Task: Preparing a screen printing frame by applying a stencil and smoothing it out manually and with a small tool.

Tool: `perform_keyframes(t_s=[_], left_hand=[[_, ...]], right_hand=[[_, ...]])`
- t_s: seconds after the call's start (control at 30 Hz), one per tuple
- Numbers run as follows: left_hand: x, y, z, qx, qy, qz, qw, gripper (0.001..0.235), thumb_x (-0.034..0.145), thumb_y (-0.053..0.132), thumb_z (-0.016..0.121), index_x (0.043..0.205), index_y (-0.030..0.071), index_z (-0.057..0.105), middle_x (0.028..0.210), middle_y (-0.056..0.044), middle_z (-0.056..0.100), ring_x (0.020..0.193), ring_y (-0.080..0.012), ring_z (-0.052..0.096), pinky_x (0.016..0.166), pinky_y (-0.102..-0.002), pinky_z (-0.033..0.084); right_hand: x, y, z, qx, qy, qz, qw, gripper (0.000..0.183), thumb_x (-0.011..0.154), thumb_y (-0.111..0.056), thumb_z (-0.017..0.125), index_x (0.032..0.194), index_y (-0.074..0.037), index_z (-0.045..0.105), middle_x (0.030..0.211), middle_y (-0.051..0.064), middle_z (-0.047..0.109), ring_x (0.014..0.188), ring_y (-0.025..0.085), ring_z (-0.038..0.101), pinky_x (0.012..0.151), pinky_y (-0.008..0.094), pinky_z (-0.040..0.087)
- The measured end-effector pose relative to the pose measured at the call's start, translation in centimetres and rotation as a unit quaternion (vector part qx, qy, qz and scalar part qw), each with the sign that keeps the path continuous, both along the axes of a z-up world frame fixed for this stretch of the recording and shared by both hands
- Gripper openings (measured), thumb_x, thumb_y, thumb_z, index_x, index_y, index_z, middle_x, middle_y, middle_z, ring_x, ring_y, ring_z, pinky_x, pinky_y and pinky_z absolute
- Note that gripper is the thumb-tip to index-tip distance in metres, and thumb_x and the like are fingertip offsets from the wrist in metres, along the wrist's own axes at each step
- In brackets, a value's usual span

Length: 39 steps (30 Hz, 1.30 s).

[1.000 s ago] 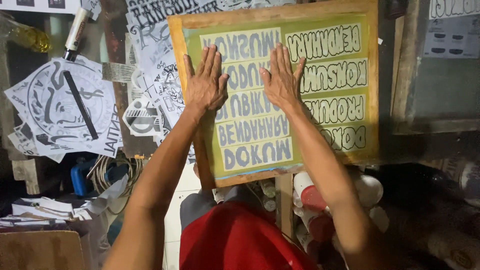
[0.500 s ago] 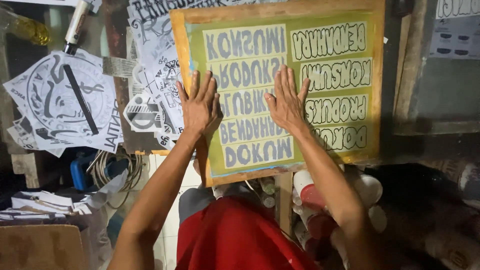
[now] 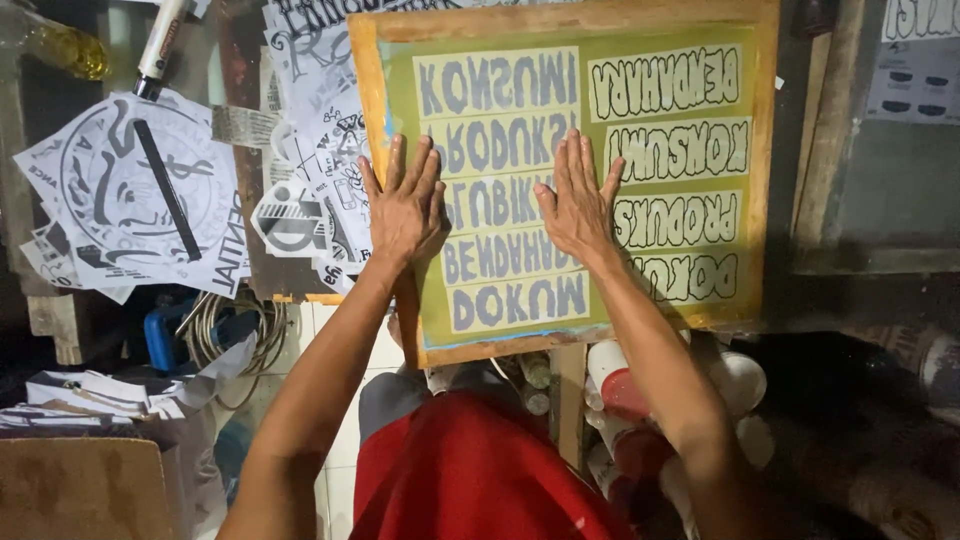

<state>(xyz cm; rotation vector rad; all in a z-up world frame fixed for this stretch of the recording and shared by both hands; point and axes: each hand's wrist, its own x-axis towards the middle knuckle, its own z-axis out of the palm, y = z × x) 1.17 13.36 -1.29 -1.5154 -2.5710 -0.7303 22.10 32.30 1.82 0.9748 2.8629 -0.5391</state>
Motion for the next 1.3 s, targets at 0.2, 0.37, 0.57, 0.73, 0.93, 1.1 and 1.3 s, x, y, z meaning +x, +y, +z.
perform_keyframes(t_s=[0.2, 0.37, 0.57, 0.73, 0.93, 1.1, 1.3], left_hand=[[-0.2, -3.9, 0.0, 0.0, -0.026, 0.011, 1.0, 0.044, 0.108, 0.032, 0.052, 0.15, 0.017, 0.056, 0.161, -0.003, 0.044, 0.153, -0.0299, 0.026, 0.12, -0.064, 0.004], [4.2, -5.3, -0.3, -0.021, -0.038, -0.024, 0.999, 0.042, 0.108, 0.037, 0.047, 0.146, 0.021, 0.059, 0.159, 0.0, 0.046, 0.154, -0.0272, 0.027, 0.123, -0.064, 0.005], [4.4, -5.2, 0.2, -0.031, -0.03, -0.019, 0.999, 0.043, 0.109, 0.04, 0.041, 0.143, 0.023, 0.062, 0.159, 0.005, 0.046, 0.155, -0.0233, 0.025, 0.123, -0.063, 0.003], [4.3, -5.4, 0.0, -0.021, -0.038, -0.025, 0.999, 0.041, 0.108, 0.037, 0.047, 0.144, 0.023, 0.061, 0.158, 0.005, 0.047, 0.154, -0.0235, 0.028, 0.122, -0.065, 0.006], [0.5, -8.0, -0.6, 0.056, -0.118, 0.053, 0.99, 0.041, 0.104, 0.017, 0.056, 0.145, 0.011, 0.061, 0.146, -0.014, 0.06, 0.145, -0.0392, 0.039, 0.117, -0.067, 0.015], [1.9, -8.0, 1.4, 0.018, -0.113, 0.013, 0.993, 0.044, 0.103, 0.021, 0.062, 0.147, 0.019, 0.059, 0.154, -0.008, 0.051, 0.148, -0.0399, 0.032, 0.119, -0.068, 0.011], [5.0, -8.2, -0.1, 0.038, -0.11, 0.009, 0.993, 0.037, 0.106, 0.033, 0.056, 0.14, 0.022, 0.064, 0.156, -0.003, 0.05, 0.152, -0.031, 0.03, 0.121, -0.064, 0.01]], right_hand=[[2.4, -2.1, 1.5, 0.005, -0.029, -0.012, 0.999, 0.072, 0.113, -0.046, 0.033, 0.166, 0.001, 0.019, 0.174, 0.02, 0.002, 0.161, 0.032, -0.001, 0.12, 0.067, -0.013], [4.4, -4.5, 0.9, -0.002, -0.036, 0.007, 0.999, 0.072, 0.113, -0.046, 0.033, 0.166, 0.0, 0.019, 0.174, 0.021, 0.004, 0.161, 0.033, 0.001, 0.12, 0.067, -0.014], [4.5, -4.6, 0.7, 0.012, -0.016, 0.013, 1.0, 0.07, 0.114, -0.047, 0.031, 0.166, -0.001, 0.02, 0.174, 0.021, 0.005, 0.161, 0.033, 0.001, 0.12, 0.066, -0.016], [4.8, -4.6, 0.3, 0.014, -0.022, 0.015, 1.0, 0.071, 0.114, -0.047, 0.032, 0.166, -0.001, 0.02, 0.174, 0.021, 0.004, 0.161, 0.033, 0.001, 0.119, 0.067, -0.016], [6.1, -4.6, 0.1, -0.01, -0.019, -0.032, 0.999, 0.075, 0.111, -0.054, 0.024, 0.167, -0.004, 0.018, 0.175, 0.015, 0.001, 0.161, 0.027, -0.003, 0.121, 0.06, -0.019], [7.1, -5.6, -0.3, 0.014, -0.026, 0.003, 1.0, 0.073, 0.113, -0.049, 0.031, 0.168, -0.003, 0.017, 0.175, 0.019, 0.001, 0.161, 0.03, -0.003, 0.121, 0.063, -0.017], [9.6, -5.7, -1.7, 0.079, 0.014, 0.016, 0.997, 0.071, 0.114, -0.047, 0.035, 0.166, -0.001, 0.022, 0.174, 0.021, 0.008, 0.16, 0.035, 0.003, 0.119, 0.065, -0.013]])
